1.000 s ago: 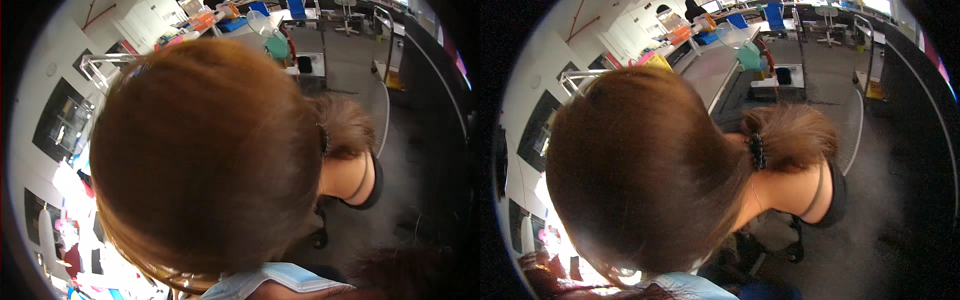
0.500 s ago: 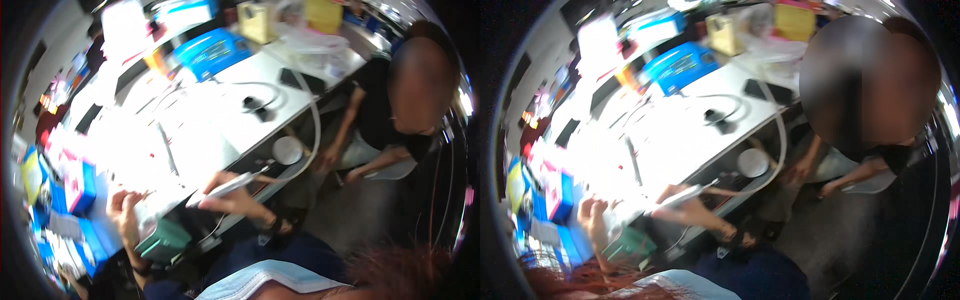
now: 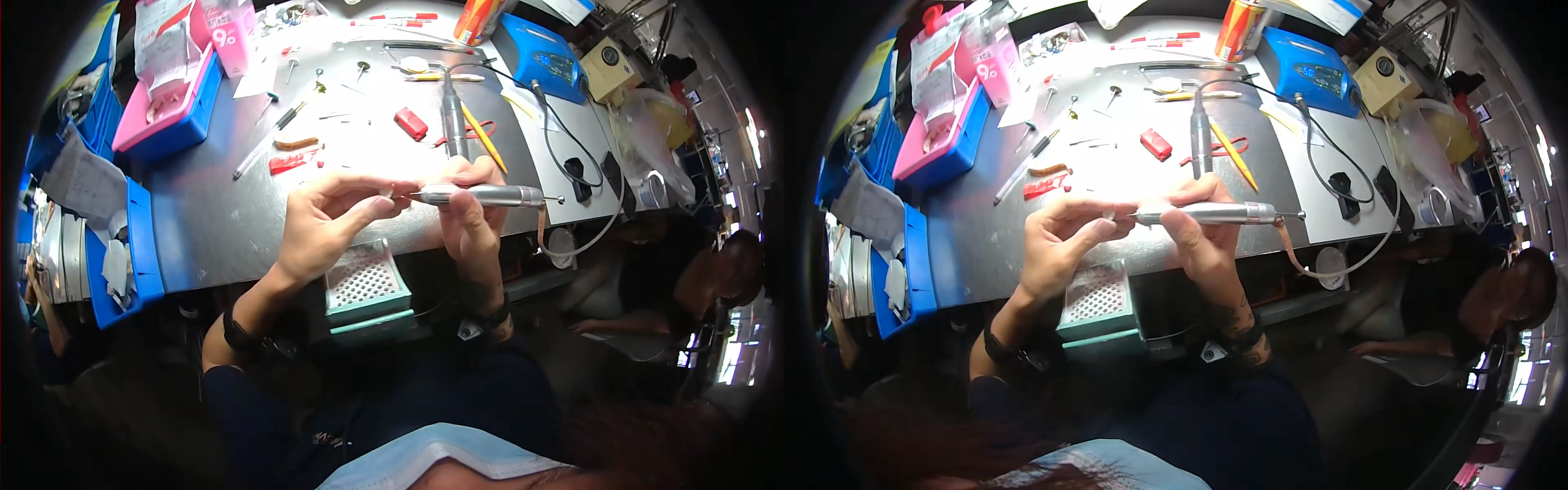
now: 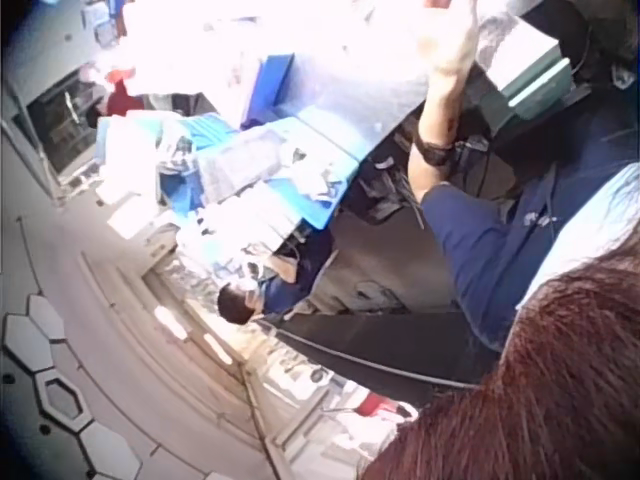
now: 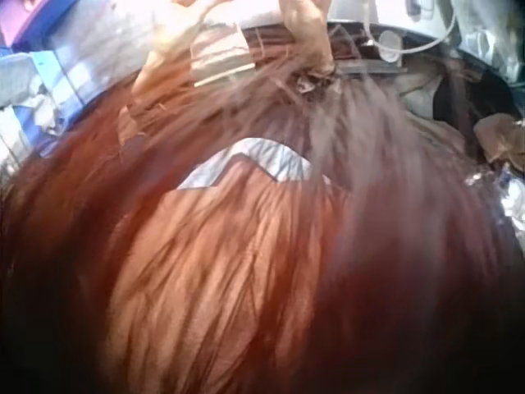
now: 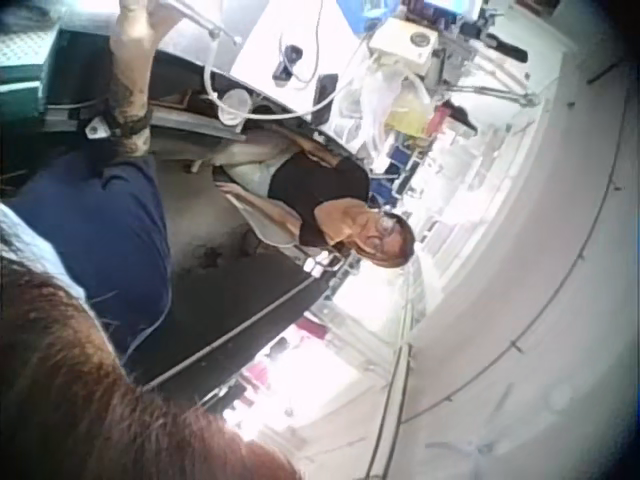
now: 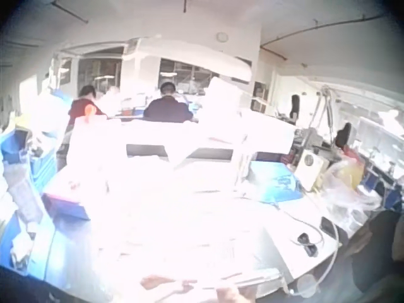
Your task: Grinding and shaping a dental prosthesis using a hand-held rotary tool at a lab bench.
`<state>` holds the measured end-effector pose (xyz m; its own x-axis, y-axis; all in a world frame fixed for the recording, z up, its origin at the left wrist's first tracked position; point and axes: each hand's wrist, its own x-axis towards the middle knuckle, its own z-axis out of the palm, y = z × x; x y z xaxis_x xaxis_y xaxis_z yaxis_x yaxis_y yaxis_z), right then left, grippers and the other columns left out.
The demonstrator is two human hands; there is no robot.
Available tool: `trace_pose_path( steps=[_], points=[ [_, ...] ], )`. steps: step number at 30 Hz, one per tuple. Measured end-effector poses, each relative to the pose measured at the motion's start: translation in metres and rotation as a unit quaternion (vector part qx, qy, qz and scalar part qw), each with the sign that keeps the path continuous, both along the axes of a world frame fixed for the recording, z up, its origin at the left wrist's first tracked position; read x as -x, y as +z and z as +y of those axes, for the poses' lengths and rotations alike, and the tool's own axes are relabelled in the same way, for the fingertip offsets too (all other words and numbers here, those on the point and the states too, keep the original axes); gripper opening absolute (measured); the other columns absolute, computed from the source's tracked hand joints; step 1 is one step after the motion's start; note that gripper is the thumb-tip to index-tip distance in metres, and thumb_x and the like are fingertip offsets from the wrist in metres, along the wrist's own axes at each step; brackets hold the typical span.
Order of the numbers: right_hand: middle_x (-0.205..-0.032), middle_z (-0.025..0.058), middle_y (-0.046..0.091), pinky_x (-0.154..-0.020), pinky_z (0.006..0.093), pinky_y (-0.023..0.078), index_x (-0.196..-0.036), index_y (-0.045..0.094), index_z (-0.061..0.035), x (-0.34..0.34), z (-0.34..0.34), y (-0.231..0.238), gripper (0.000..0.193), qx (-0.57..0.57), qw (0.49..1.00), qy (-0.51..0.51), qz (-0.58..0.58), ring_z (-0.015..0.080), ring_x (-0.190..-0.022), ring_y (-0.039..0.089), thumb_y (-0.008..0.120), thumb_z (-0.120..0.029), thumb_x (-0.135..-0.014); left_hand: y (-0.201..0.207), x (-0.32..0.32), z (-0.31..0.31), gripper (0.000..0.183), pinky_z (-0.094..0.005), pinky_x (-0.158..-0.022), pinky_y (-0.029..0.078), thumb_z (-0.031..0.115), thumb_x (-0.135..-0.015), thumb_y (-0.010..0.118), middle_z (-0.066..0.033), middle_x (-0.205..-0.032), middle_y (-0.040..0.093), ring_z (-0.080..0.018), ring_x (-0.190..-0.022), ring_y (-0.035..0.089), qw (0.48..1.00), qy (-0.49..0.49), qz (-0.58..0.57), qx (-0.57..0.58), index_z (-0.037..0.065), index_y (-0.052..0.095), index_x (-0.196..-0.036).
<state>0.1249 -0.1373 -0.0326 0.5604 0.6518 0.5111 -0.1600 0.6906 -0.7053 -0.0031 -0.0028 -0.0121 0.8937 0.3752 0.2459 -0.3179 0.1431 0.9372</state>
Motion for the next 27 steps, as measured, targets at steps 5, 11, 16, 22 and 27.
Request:
trace_pose_path(
  steps=[5,11,16,22,27],
  points=[
    [-0.094,0.0085,0.055,-0.081,0.0274,0.045,-0.098,0.046,-0.0023,0.008,0.005,-0.006,0.018,0.012,1.000,-0.016,0.025,0.0134,-0.087,0.057,0.062,-0.005,-0.089,-0.008,0.003,0.003,0.017,-0.0385,-0.087,0.055,-0.003,-0.088,0.059,-0.0239,-0.106,0.064,-0.0271,-0.098,0.065,0.999,0.019,0.021,0.025,-0.006,0.056,-0.105],
    [-0.093,0.0072,0.055,-0.078,0.0243,0.044,-0.097,0.048,-0.0026,0.008,-0.004,-0.014,0.018,0.059,0.995,-0.065,-0.053,0.0092,-0.085,0.055,0.063,-0.002,-0.087,-0.008,0.008,-0.003,0.021,-0.0372,-0.088,0.055,-0.004,-0.087,0.060,-0.0240,-0.107,0.063,-0.0269,-0.097,0.065,0.999,-0.012,-0.005,0.043,-0.009,0.056,-0.107],
    [-0.092,0.0073,0.056,-0.075,0.0235,0.044,-0.096,0.050,-0.0019,0.013,-0.005,-0.005,0.020,0.070,0.992,-0.077,-0.065,0.0086,-0.084,0.055,0.066,0.001,-0.084,-0.012,0.011,-0.005,0.018,-0.0375,-0.088,0.055,-0.005,-0.087,0.060,-0.0258,-0.107,0.063,-0.0285,-0.097,0.065,0.999,0.010,-0.009,0.039,-0.009,0.056,-0.104],
    [-0.090,0.0081,0.057,-0.071,0.0233,0.045,-0.094,0.051,-0.0017,0.012,0.000,-0.010,0.022,0.050,0.990,-0.091,-0.099,0.0095,-0.082,0.057,0.068,0.004,-0.081,-0.016,0.014,-0.008,0.014,-0.0378,-0.087,0.056,-0.010,-0.085,0.059,-0.0263,-0.105,0.063,-0.0302,-0.097,0.065,0.999,0.042,-0.010,0.008,-0.009,0.057,-0.099],
    [-0.088,0.0096,0.057,-0.074,0.0278,0.050,-0.093,0.050,-0.0007,0.017,0.004,-0.007,0.023,0.002,0.994,-0.076,-0.081,0.0182,-0.089,0.064,0.068,0.004,-0.081,-0.020,0.014,-0.010,0.014,-0.0385,-0.086,0.057,-0.013,-0.083,0.059,-0.0220,-0.100,0.064,-0.0301,-0.097,0.065,0.997,0.063,-0.040,-0.009,-0.008,0.057,-0.096]
  ],
)
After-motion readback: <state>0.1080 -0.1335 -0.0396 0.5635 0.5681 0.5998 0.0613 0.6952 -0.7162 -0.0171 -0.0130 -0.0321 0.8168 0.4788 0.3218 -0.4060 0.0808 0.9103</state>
